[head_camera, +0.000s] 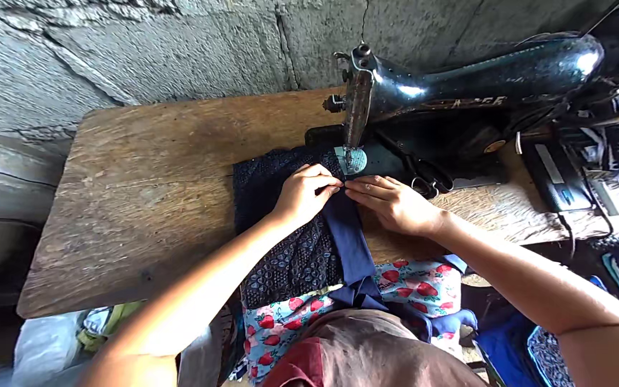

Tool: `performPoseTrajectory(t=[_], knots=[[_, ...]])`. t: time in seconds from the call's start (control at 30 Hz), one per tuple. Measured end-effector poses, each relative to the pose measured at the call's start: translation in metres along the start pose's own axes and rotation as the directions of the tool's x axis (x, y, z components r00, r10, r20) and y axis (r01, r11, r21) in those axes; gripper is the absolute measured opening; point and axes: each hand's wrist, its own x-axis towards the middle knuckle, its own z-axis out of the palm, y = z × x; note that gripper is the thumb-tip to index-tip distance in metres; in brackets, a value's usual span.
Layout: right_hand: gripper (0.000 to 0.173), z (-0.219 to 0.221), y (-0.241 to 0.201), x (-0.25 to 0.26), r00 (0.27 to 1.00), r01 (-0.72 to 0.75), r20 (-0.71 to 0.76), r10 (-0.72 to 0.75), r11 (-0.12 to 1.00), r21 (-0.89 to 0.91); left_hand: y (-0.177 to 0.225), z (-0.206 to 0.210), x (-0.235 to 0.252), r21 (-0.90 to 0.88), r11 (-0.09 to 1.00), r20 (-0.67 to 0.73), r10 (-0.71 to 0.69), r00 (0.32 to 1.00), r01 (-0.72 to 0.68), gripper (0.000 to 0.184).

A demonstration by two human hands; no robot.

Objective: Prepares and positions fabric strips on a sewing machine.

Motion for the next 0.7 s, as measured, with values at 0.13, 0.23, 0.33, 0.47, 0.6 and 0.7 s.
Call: performPoseTrajectory(t=[0.13, 0.23, 0.33, 0.47, 0.6, 0.7], knots=[[0.038, 0.004, 0.003, 0.000, 0.999, 0.028, 0.036, -0.028, 0.999, -0.016, 0.003, -0.007, -0.005, 0.064, 0.995, 0.086, 0.072, 0.994, -0.078, 0.021], [0.039, 0.002, 0.004, 0.001, 0.997, 0.031, 0.075, -0.028, 0.999, -0.044, 0.000, -0.013, -0.012, 0.177, 0.971, 0.225, 0.118, 0.967, -0.160, 0.035], [0.037, 0.001, 0.005, 0.005, 0.994, 0.024, 0.112, -0.019, 0.999, -0.035, -0.005, -0.015, -0.016, 0.190, 0.971, 0.274, 0.089, 0.958, -0.145, 0.041], [0.036, 0.000, 0.008, 0.008, 0.991, 0.027, 0.129, -0.024, 0.999, -0.027, -0.008, -0.015, -0.013, 0.157, 0.978, 0.271, 0.091, 0.958, -0.137, 0.041], [0.033, -0.001, 0.013, 0.011, 0.995, 0.004, 0.096, 0.001, 0.998, -0.056, -0.014, -0.013, -0.003, 0.147, 0.977, 0.278, 0.108, 0.955, -0.153, 0.040], [0.033, -0.002, 0.018, 0.013, 0.995, -0.016, 0.098, 0.023, 0.997, -0.069, -0.017, -0.012, 0.006, 0.139, 0.978, 0.296, 0.107, 0.949, -0.154, 0.040]])
